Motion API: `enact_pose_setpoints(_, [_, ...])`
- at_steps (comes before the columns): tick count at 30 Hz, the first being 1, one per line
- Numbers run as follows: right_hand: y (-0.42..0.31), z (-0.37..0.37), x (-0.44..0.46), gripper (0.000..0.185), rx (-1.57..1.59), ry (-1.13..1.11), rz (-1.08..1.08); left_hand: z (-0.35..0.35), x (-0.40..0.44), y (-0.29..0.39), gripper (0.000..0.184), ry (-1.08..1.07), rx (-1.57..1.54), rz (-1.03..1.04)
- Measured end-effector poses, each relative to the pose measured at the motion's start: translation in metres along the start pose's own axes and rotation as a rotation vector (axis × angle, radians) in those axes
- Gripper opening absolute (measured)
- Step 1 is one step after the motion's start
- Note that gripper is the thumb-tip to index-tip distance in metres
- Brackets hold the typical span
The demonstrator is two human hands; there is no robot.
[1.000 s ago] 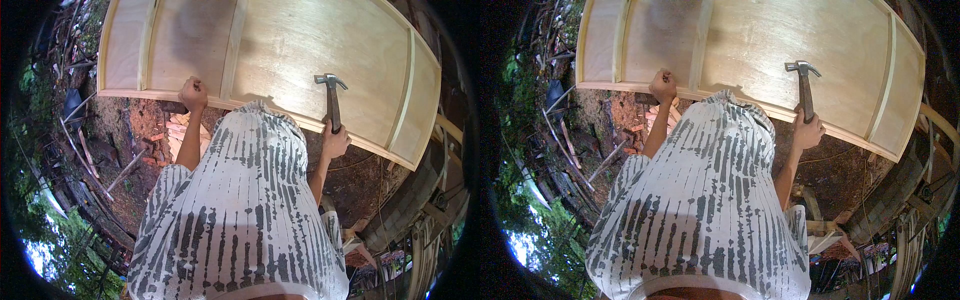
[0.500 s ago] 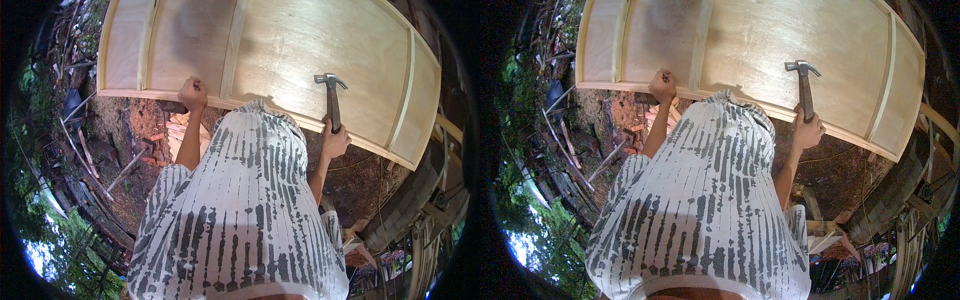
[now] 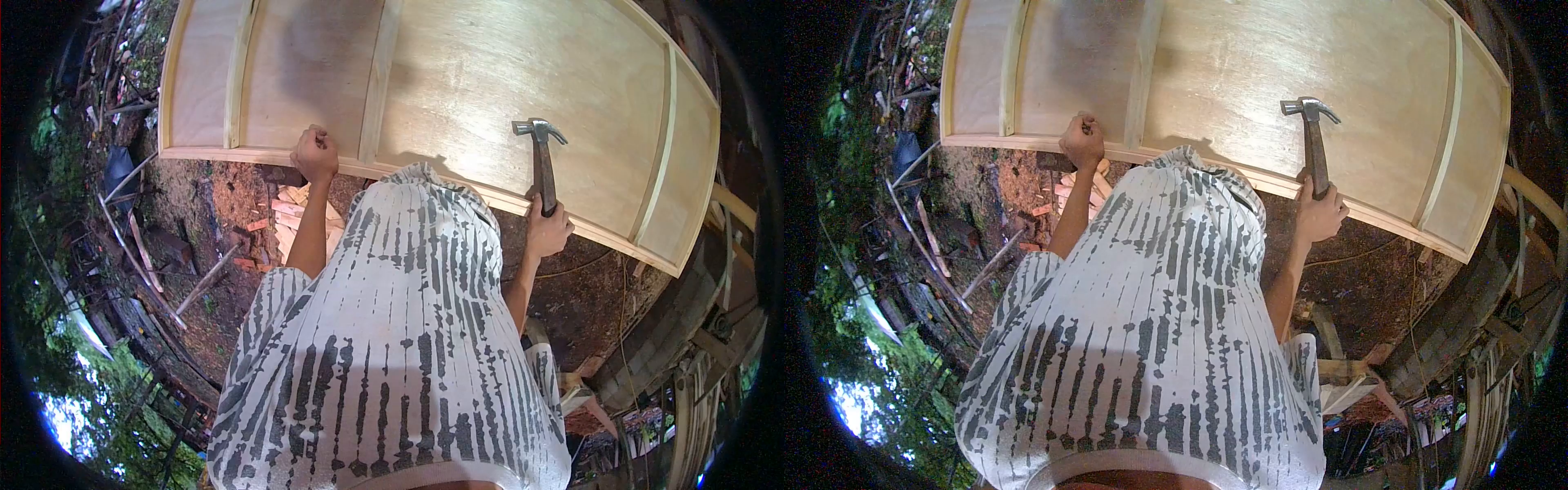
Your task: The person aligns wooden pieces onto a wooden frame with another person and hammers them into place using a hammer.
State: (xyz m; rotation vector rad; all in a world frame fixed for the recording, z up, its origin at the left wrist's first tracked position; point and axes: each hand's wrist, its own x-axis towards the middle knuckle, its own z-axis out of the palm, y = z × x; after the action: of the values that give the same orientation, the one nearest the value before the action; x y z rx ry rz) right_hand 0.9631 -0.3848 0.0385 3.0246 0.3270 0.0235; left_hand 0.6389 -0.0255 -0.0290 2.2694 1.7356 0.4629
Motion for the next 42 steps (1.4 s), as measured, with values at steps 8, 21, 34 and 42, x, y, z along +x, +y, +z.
enact_pose_setpoints(8, [0.0001,0.0005,0.0004,0.055,0.016,0.014,-0.002,-0.0013,-0.0004,0.0015,0.008,0.021,-0.007,0.025])
enact_pose_setpoints(21, [0.0002,0.001,0.0003,0.056,-0.002,0.025,-0.017,0.0023,0.0002,-0.0011,0.008,0.024,-0.007,0.007])
enact_pose_setpoints(34, [0.0001,-0.0003,0.0004,0.054,0.003,0.019,-0.015,0.0011,0.0005,-0.0001,0.009,0.006,0.0,-0.012])
enact_pose_setpoints(42, [0.0008,0.0016,0.0009,0.055,0.003,0.019,-0.009,0.0008,0.0003,0.0006,0.01,0.003,0.001,-0.018])
